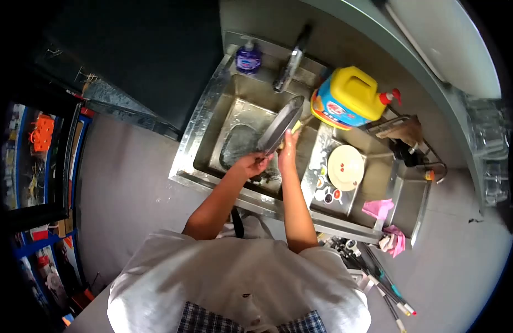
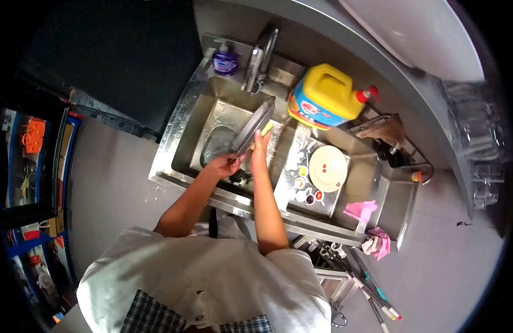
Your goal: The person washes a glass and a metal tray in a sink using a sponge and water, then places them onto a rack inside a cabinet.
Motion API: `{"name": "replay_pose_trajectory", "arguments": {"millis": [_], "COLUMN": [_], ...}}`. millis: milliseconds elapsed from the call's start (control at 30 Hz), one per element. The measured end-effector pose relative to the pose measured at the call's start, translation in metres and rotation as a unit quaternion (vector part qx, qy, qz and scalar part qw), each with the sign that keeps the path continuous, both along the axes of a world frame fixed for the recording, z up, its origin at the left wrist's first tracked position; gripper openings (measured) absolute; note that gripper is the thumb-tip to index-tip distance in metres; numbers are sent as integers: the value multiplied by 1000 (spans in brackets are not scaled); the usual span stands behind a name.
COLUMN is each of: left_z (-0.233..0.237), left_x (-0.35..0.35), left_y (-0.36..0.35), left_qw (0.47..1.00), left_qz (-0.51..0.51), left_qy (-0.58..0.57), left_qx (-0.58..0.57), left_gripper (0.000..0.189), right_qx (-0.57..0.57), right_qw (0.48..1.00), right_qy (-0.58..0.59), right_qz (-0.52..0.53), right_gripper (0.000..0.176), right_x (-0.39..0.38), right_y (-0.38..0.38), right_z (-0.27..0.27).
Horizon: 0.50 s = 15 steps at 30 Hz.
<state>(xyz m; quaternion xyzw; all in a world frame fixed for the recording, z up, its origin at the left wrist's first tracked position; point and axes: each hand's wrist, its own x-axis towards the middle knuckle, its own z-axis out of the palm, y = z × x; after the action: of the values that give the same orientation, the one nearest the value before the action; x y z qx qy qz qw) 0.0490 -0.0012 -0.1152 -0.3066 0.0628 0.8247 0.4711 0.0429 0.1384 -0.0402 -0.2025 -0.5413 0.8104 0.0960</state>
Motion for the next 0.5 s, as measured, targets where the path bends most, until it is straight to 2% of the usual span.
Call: {"name": "replay_pose_trajectory", "arguments": {"millis": [33, 100, 200, 300, 333, 433, 467, 500], "left_z": [-7, 9, 32, 38, 40, 45, 39, 48], "left_x": [1, 8, 28, 41, 45, 49, 49, 45], "left_y": [1, 12, 18, 16, 16, 8, 10, 7], "left_qw": [1000, 997, 999, 987, 987, 982, 981, 947], "left_qz": [-12, 7, -8, -64, -59, -62, -110, -119], "left_qy": [-4, -52, -44, -81, -113, -95, 111, 186], "left_qx": [17, -49, -17, 120, 94, 150, -116, -233], "left_gripper": [20, 24, 31, 34, 42, 51, 57, 57], "right_qx": [-5, -78, -289, -365, -390, -287, -273, -237], "right_qw": [999, 996, 956, 921, 906, 952, 956, 965], "right_qy": [43, -2, -25, -9, -6, -46, -60, -81], "right_qz": [28, 42, 39, 134, 163, 92, 94, 80], "right_gripper": [72, 68, 59, 55, 53, 57, 61, 61], "right_x": [-4, -4, -14, -10, -6, -8, -5, -3], "right_y": [11, 29, 58, 63, 62, 58, 56, 53], "right_z": [-5, 2, -42, -51, -55, -74, -60, -43]}}
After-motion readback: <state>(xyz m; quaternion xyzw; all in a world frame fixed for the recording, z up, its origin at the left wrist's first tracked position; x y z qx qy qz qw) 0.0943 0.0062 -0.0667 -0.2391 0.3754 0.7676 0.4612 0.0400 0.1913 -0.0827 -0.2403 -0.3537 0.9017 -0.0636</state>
